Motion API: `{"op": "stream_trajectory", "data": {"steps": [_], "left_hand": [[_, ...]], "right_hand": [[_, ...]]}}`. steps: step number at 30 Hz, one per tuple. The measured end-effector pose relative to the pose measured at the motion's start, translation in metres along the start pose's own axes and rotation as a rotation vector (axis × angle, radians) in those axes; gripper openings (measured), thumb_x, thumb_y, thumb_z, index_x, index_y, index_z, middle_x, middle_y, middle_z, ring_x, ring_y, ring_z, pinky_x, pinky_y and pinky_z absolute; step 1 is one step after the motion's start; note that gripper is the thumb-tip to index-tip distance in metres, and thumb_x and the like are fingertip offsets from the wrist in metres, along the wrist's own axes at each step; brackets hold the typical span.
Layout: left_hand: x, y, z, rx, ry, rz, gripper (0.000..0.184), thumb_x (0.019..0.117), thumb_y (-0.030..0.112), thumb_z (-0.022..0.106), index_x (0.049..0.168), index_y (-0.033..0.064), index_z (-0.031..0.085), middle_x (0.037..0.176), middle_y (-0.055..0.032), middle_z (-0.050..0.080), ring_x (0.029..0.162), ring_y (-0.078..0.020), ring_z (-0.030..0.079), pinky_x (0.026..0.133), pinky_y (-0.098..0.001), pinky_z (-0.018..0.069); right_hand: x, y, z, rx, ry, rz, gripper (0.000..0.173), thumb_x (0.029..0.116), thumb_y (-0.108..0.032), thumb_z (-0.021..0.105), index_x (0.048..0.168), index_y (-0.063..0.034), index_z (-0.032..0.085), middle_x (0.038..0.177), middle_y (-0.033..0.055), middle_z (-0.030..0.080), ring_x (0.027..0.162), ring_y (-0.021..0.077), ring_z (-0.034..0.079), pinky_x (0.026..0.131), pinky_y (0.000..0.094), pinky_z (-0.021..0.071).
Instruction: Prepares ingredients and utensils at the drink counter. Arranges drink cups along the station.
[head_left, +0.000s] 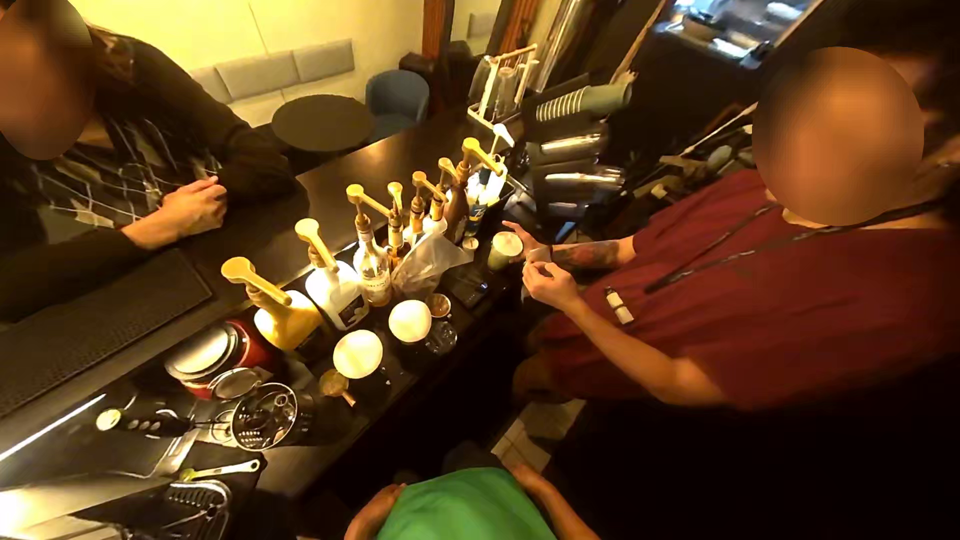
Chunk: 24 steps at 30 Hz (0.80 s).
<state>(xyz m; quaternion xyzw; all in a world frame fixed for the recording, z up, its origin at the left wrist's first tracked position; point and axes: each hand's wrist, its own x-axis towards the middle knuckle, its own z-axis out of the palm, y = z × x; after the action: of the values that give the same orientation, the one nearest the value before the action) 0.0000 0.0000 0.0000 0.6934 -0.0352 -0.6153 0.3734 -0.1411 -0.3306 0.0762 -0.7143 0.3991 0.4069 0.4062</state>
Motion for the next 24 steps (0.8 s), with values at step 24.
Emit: {"op": "stream_trajectory", "data": {"steps": [24], "left_hand": [[0.088, 0.239, 0.023, -0.435, 0.723, 0.382, 0.036, 0.1063, 0.020, 0.054, 0.136, 0.0005, 0.057, 0.126, -0.0187, 0.066, 0.103, -0.0248, 0.070, 0.090, -0.0429, 0.0586]], "right_hand": [[0.130, -0.199, -0.097, 0.697, 0.316, -0.476, 0.055, 0.0984, -0.026, 0.070, 0.142, 0.0006, 0.050, 0.115, 0.0196, 0.070, 0.099, 0.0269, 0.071, 0.089, 0.0433, 0.0592]]}}
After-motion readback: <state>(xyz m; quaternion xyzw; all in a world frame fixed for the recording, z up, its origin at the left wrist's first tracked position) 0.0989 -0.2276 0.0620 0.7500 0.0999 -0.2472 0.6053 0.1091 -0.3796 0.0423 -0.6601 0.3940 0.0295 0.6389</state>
